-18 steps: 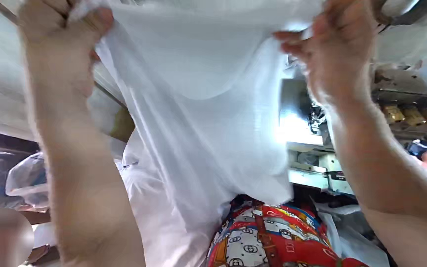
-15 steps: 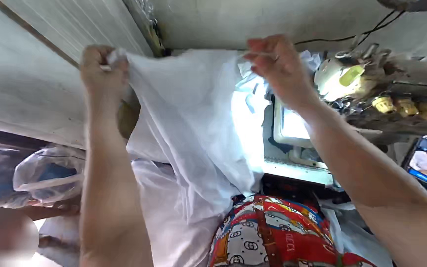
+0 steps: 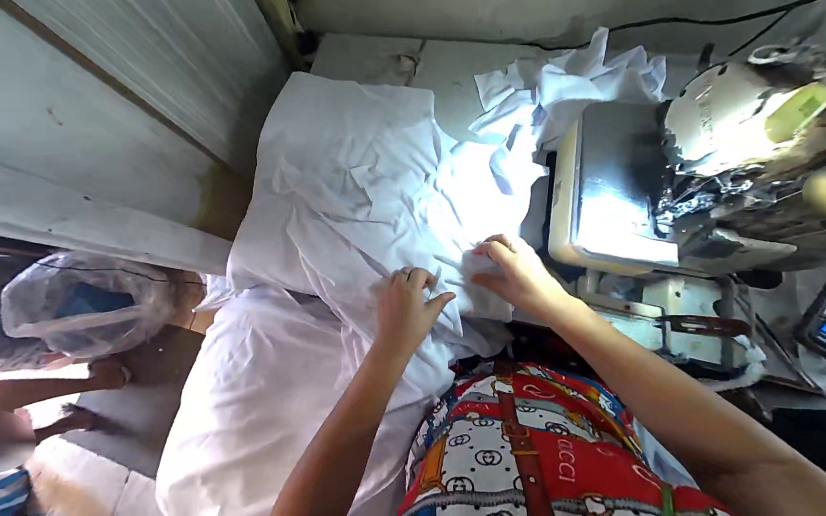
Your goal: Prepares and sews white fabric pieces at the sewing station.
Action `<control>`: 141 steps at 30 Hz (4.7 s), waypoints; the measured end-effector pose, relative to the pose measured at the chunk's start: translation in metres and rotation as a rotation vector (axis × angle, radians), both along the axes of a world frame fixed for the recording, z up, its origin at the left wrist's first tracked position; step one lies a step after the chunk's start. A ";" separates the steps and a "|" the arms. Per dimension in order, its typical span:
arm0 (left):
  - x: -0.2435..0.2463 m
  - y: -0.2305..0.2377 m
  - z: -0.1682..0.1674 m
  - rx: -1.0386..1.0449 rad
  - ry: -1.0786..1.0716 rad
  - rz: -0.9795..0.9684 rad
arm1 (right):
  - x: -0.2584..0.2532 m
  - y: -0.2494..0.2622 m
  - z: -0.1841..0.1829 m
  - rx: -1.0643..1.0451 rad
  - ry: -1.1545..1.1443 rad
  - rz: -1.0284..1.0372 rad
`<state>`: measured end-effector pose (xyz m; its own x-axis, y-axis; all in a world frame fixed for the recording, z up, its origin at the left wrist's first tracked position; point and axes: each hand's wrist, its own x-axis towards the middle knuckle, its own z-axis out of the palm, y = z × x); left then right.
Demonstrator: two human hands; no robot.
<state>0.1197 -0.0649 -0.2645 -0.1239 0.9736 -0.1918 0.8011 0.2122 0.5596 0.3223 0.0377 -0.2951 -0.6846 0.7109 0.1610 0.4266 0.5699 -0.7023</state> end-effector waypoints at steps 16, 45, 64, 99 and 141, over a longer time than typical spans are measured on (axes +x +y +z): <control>0.028 0.023 0.077 0.361 -0.434 -0.082 | 0.001 -0.026 0.064 -0.754 0.687 -0.166; 0.011 0.048 0.094 0.339 -0.154 -0.206 | 0.030 -0.053 0.025 -0.513 0.484 -0.043; 0.170 0.127 0.032 0.695 -0.242 -0.527 | 0.139 -0.096 -0.008 -0.559 0.581 -0.579; 0.136 0.059 0.039 0.504 -0.288 -0.543 | 0.132 -0.089 0.027 -0.620 0.703 -0.525; 0.139 -0.061 -0.039 0.257 -0.812 -0.067 | 0.155 -0.200 0.019 -0.884 0.924 -0.427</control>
